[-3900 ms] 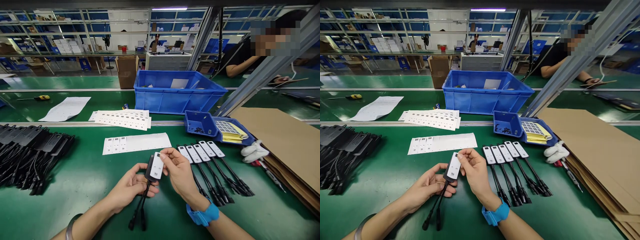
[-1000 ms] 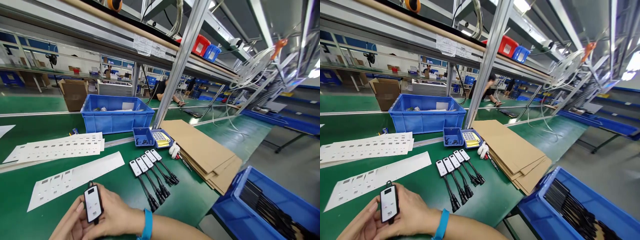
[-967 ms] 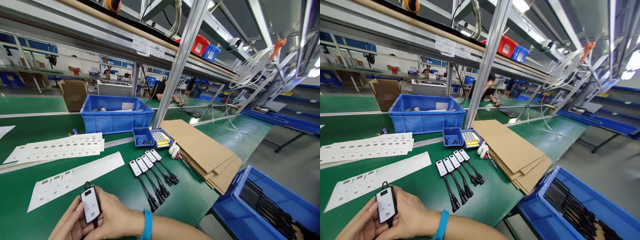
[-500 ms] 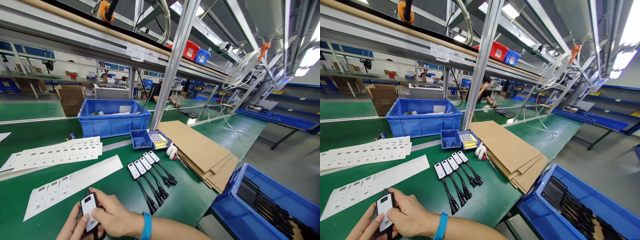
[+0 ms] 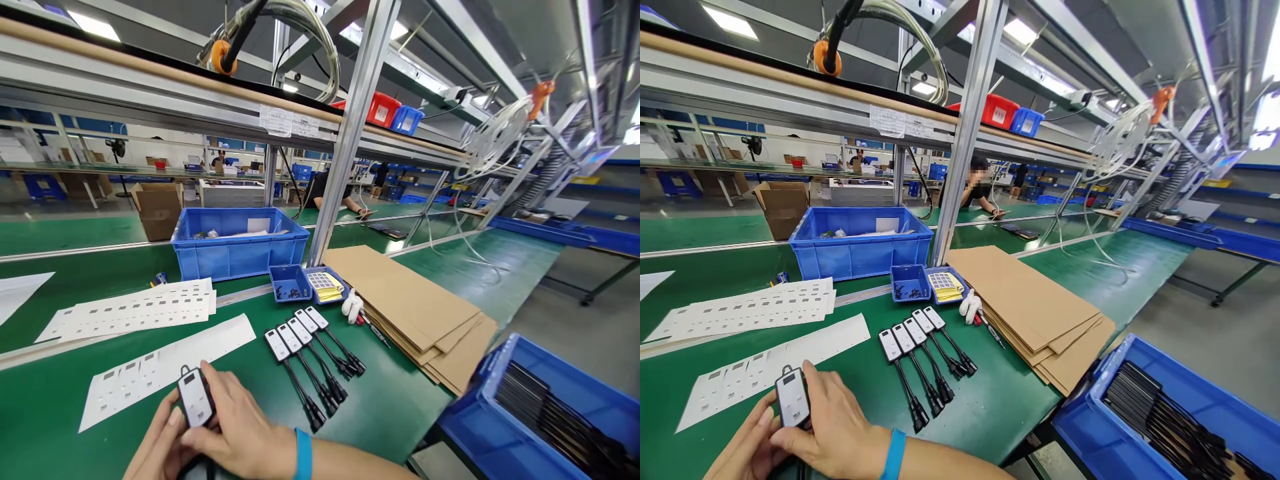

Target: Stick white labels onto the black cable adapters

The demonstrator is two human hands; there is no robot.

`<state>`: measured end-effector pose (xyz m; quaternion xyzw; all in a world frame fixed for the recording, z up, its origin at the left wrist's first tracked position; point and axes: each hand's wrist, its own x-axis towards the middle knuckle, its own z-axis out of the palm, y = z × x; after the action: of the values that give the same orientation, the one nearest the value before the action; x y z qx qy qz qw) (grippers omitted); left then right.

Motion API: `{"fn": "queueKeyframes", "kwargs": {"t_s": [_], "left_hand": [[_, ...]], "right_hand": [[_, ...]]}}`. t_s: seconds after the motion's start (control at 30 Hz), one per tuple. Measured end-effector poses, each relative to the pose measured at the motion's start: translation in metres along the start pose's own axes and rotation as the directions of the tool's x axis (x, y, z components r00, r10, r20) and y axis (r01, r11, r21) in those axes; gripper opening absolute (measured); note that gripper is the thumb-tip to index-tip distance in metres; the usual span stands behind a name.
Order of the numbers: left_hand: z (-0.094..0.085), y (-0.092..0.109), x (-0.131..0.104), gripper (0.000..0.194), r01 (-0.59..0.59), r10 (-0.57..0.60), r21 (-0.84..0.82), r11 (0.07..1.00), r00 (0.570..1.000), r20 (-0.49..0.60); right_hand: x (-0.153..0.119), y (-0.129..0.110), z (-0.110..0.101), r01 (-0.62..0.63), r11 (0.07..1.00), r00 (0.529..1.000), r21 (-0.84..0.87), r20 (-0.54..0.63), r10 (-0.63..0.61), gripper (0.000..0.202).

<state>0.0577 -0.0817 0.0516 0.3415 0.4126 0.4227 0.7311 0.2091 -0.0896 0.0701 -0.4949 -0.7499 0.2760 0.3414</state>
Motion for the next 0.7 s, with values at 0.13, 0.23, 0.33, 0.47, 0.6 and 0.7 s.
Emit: {"fn": "queueKeyframes", "kwargs": {"t_s": [0.13, 0.23, 0.33, 0.47, 0.6, 0.7], "left_hand": [[-0.001, 0.004, -0.001, 0.101, -0.062, 0.056, 0.101, 0.993, 0.996, 0.063], [-0.013, 0.004, 0.002, 0.076, -0.276, 0.25, 0.508, 0.816, 0.961, 0.12], [-0.034, 0.001, 0.012, 0.059, -0.404, 0.402, 0.824, 0.398, 0.884, 0.239], [-0.059, -0.01, 0.029, 0.056, -0.377, 0.514, 0.923, -0.073, 0.779, 0.359], [-0.066, -0.016, 0.036, 0.06, -0.294, 0.503, 0.936, -0.194, 0.789, 0.352], [-0.06, -0.011, 0.031, 0.058, -0.298, 0.448, 0.941, -0.161, 0.827, 0.338]], "right_hand": [[0.004, -0.009, -0.022, 0.015, 0.986, 1.0, -0.167, 0.014, -0.012, 0.054], [0.005, -0.008, -0.064, -0.079, 0.961, 0.997, -0.265, -0.037, 0.072, 0.031], [0.003, 0.012, -0.115, -0.315, 0.803, 0.949, -0.506, -0.145, 0.28, 0.016], [-0.006, 0.052, -0.158, -0.498, 0.62, 0.865, -0.607, -0.296, 0.405, 0.027], [-0.012, 0.08, -0.159, -0.597, 0.493, 0.794, -0.633, -0.377, 0.477, 0.039], [-0.004, 0.081, -0.145, -0.601, 0.468, 0.789, -0.648, -0.389, 0.475, 0.042]]}}
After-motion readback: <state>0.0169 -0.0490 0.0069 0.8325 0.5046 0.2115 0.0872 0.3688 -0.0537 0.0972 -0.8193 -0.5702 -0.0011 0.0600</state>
